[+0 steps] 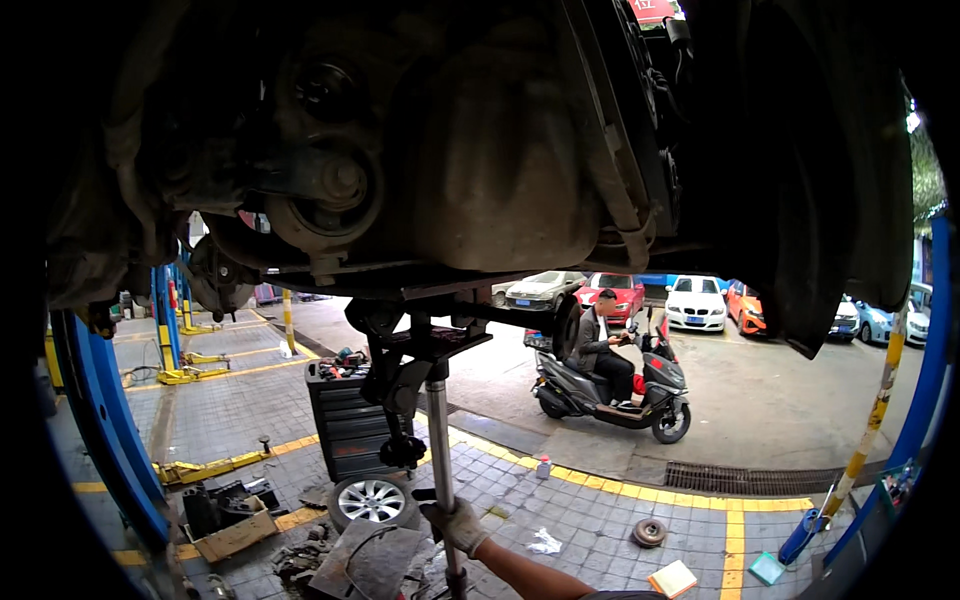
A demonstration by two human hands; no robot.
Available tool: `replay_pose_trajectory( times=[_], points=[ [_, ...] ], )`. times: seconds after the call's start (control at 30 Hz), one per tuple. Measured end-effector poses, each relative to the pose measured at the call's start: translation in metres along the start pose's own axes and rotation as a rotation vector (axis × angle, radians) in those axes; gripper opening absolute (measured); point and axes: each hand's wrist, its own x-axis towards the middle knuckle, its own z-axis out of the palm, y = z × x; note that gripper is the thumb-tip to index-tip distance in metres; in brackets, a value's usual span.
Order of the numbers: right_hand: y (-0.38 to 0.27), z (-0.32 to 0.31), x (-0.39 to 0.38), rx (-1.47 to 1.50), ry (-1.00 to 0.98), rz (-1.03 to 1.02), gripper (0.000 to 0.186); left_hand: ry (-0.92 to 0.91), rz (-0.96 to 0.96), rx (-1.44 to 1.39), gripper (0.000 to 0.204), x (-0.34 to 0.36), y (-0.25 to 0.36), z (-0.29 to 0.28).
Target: The person retrieves a bottle of red lubricant and pours it into the center of a turbocharger component resting on the floor. They rotate the turbocharger to distribute the fluid and continue pouring in several stages.
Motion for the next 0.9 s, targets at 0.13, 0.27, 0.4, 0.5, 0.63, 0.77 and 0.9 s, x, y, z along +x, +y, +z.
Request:
replay_pose_trajectory(
  times=[0.13,0.27,0.4,0.5,0.63,0.77,0.9],
  points=[
    [-0.012,0.004,-0.005,0.023,-0.050,-0.006,0.035,0.010,-0.005,-0.015,0.025,-0.010,-0.001,-0.003],
    [-0.018,-0.001,-0.009,0.002,-0.033,0.000,0.037,-0.020,0.008,-0.023,0.025,0.002,-0.001,0.010],
    [-0.016,0.003,-0.006,-0.060,-0.037,-0.013,0.037,-0.028,-0.003,-0.041,0.025,-0.006,-0.007,0.009],
    [-0.019,0.005,-0.009,-0.059,-0.054,-0.009,0.037,-0.031,-0.015,-0.062,0.025,-0.010,-0.015,0.011],
    [-0.014,0.001,-0.010,-0.022,-0.005,-0.012,0.035,-0.072,-0.022,-0.081,0.026,-0.006,-0.021,0.022],
    [-0.022,0.007,-0.013,-0.043,0.011,-0.013,0.038,-0.095,-0.038,-0.097,0.026,-0.006,-0.037,0.028],
    [-0.013,0.007,-0.009,-0.054,0.033,-0.035,0.037,-0.139,-0.057,-0.113,0.026,-0.008,-0.047,0.035]
  ],
)
